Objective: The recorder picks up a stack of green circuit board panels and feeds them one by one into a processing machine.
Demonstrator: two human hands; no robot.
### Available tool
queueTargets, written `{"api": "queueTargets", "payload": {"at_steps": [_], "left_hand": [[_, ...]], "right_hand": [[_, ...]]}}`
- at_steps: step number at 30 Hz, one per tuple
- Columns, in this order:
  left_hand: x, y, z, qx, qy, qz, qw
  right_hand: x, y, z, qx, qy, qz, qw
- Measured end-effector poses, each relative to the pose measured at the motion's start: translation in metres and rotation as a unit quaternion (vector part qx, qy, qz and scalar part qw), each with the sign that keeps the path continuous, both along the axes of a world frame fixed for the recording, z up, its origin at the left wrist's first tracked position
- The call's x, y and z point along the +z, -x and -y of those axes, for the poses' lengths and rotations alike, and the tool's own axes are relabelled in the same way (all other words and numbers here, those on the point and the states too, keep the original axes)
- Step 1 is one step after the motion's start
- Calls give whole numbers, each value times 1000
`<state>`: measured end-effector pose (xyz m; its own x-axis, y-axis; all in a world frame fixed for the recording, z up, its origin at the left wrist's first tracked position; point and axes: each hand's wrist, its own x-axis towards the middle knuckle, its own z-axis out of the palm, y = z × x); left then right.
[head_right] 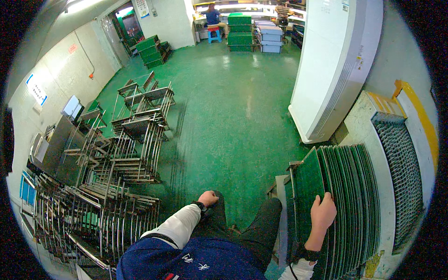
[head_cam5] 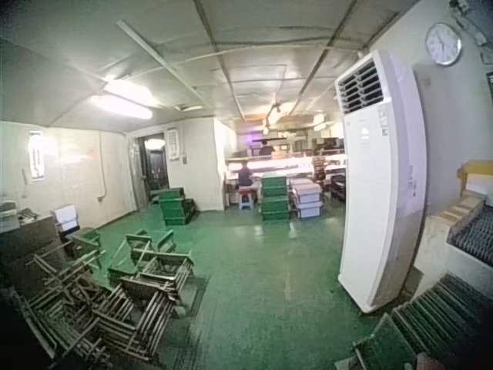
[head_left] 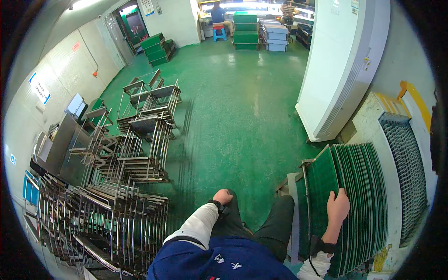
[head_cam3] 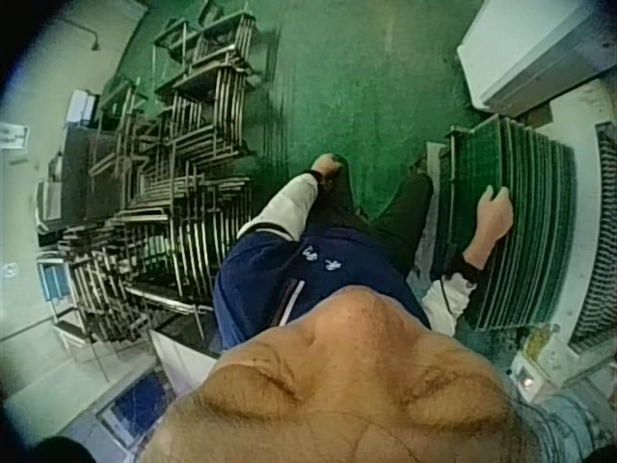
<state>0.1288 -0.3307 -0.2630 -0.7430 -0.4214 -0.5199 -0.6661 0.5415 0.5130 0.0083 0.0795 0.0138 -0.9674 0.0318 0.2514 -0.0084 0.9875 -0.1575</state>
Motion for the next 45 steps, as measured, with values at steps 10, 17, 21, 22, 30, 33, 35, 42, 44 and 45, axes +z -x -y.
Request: {"api": "queueTargets", "payload": {"at_steps": [10, 17, 21, 22, 30, 33, 35, 42, 44, 45], "left_hand": [[-9, 0, 2, -3, 12, 6, 1000], [-17, 1, 1, -12, 25, -27, 999], [-22, -1, 5, -7, 20, -25, 999], [-23, -1, 6, -6, 21, -25, 999], [-3, 2, -1, -2, 9, 10, 1000], [-1, 3, -1, -12, 8, 19, 1000], [2, 4, -4, -11, 9, 20, 1000], [0, 0, -2, 9, 6, 26, 1000], [0, -3, 2, 14, 0, 31, 999], [1, -3, 3, 18, -5, 35, 999]], "right_hand": [[0, 1, 0, 2, -5, 3, 1000], [1, 1, -1, -1, -3, 4, 1000], [1, 0, 2, 1, 4, -12, 1000], [2, 0, 3, 2, 5, -12, 1000], [1, 1, 0, -6, -2, -1, 1000], [-1, 1, -1, -3, -7, -3, 1000], [-2, 2, -3, -4, -8, -2, 1000], [-1, 1, 1, 0, -7, 1, 1000], [-2, 1, 5, 0, -6, 4, 1000], [-2, 1, 6, -1, -6, 5, 1000]]}}
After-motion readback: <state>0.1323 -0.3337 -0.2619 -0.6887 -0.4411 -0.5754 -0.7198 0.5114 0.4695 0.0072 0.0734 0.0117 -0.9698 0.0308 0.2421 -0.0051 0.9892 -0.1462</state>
